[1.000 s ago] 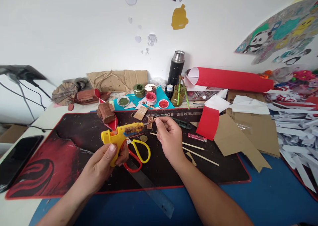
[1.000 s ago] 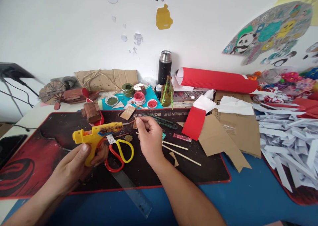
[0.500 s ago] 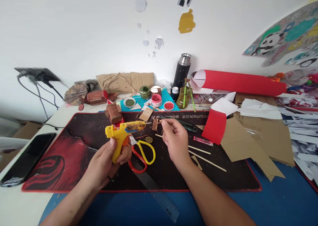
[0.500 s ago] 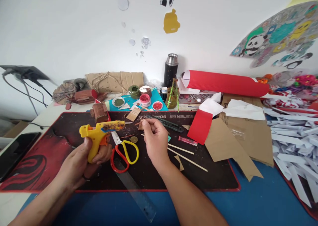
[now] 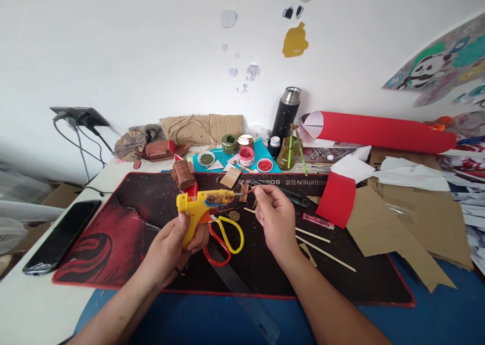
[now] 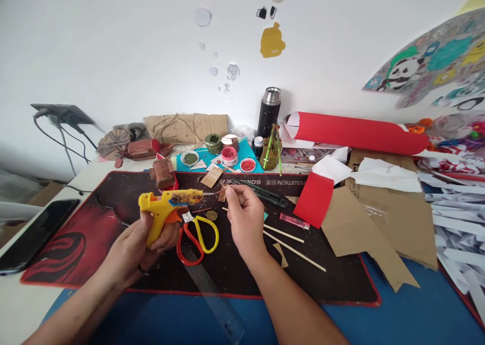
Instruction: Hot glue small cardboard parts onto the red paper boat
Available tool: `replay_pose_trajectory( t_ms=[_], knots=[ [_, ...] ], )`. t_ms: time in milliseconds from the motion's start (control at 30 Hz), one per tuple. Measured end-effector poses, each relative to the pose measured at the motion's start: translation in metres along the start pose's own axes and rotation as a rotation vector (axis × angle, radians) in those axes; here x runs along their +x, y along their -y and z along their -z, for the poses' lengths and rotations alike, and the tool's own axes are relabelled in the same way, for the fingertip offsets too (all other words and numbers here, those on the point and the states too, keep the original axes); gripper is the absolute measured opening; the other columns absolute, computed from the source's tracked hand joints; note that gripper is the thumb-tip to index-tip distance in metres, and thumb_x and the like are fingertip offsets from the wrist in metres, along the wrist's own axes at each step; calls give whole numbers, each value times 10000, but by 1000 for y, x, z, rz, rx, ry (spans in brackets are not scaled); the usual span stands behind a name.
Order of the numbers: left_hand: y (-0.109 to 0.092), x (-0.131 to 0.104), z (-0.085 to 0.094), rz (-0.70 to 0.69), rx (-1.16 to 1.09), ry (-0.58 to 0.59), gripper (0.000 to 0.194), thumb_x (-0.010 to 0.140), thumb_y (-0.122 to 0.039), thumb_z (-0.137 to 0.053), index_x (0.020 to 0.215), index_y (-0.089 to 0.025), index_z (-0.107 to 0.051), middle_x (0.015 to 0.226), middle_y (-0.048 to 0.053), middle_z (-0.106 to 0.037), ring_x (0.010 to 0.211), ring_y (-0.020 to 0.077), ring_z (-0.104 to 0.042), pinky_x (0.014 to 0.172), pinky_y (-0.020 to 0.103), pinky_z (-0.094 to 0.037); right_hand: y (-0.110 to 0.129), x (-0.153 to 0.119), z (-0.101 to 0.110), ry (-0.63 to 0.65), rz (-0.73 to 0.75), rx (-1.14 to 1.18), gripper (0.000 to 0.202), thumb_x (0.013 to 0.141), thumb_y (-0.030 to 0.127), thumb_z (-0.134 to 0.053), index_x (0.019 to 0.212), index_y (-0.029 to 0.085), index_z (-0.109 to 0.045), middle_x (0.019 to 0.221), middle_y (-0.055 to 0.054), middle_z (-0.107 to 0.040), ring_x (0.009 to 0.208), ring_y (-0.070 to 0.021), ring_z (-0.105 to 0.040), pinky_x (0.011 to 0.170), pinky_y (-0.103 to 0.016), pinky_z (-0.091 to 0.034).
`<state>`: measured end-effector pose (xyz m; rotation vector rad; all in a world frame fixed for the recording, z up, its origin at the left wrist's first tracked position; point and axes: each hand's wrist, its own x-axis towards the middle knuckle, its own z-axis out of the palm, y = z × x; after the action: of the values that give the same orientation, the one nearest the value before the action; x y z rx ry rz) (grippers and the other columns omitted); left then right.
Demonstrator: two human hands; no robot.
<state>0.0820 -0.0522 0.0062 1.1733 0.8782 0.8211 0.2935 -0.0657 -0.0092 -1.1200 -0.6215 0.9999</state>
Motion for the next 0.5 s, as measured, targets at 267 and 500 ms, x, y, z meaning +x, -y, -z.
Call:
replay_pose_trajectory(
  t_ms=[267, 500],
  knots=[
    [-3, 2, -7, 27, -131, -40, 675, 920, -820, -630, 867, -149, -680, 529, -55, -385, 501, 118, -314, 514, 281, -315, -1, 1, 0, 17, -4, 26, 373, 852, 556, -844, 861, 204, -720, 554, 95, -431, 461, -75, -339, 417, -218, -257],
    [0, 2, -8, 29, -117, -22, 681, 919, -831, -621, 873, -153, -666, 531, -40, -414, 515, 125, -343, 532, 281, -338, -4, 0, 0, 27, 1, 15, 380, 862, 570, -836, 875, 209, -719, 572, 90, -454, 460, -74, -342, 412, -223, -264]
  ],
)
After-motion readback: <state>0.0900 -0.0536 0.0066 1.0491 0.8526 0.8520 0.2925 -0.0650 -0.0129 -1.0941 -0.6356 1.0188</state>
